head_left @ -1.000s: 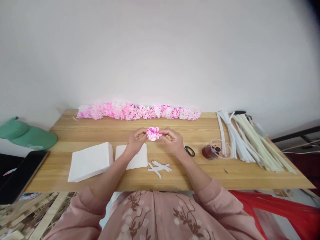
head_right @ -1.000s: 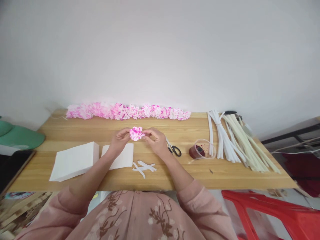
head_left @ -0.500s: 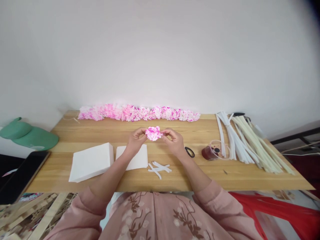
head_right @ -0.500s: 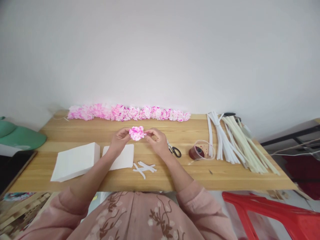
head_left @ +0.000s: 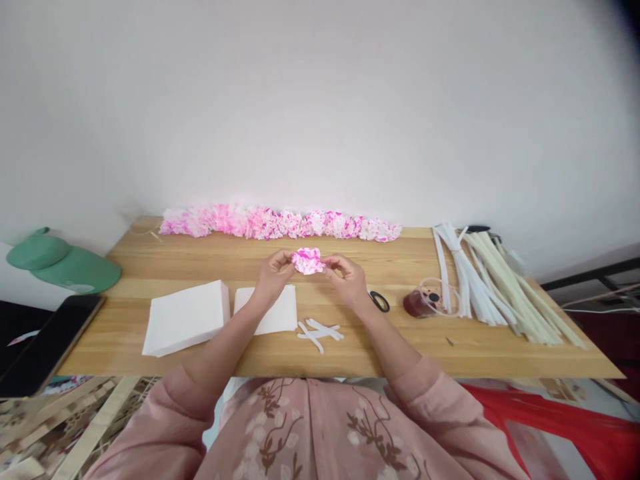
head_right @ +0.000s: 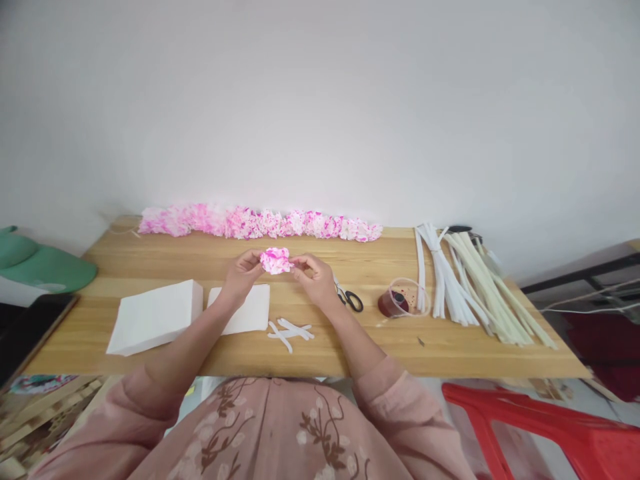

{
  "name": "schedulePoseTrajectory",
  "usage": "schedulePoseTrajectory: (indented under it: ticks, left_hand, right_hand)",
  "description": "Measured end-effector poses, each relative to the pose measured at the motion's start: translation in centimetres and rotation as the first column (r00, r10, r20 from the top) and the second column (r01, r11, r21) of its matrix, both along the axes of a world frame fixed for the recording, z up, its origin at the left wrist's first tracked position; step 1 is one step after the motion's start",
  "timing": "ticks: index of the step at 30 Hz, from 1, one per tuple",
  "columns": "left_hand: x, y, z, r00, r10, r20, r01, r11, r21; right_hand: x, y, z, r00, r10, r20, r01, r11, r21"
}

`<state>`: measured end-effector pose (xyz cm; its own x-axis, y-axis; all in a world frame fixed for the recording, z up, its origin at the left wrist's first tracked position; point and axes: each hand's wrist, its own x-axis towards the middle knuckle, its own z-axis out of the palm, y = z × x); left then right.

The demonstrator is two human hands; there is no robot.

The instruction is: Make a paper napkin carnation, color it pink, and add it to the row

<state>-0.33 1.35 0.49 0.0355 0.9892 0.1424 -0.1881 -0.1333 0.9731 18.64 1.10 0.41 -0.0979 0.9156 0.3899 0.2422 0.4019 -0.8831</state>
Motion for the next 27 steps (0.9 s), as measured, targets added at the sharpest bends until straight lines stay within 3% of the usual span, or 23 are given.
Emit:
schedulePoseTrajectory:
  ticks: [10, 19, 27]
  left_hand:
    - [0.03, -0.20, 0.27, 0.983, 0.044, -0.178, -0.027, 0.995, 0.095]
    - [-0.38, 0.03, 0.27, 0.998, 0.066, -0.010, -0.065, 0.997, 0.052]
    - [-0.39, 0.02, 0.06, 0.999, 0.053, -0.009, -0.053, 0.996, 0.076]
  right_hand:
    - [-0.16, -0.17, 0.12, 1.000, 0.009, 0.004, -0.009, 1.000, 0.015]
    - [0.19, 0.14, -0.17, 0.999, -0.020, -0.027, 0.019, 1.000, -0.015]
    - [0.27, 0.19, -0.18, 0.999, -0.018, -0.036, 0.018, 1.000, -0.003]
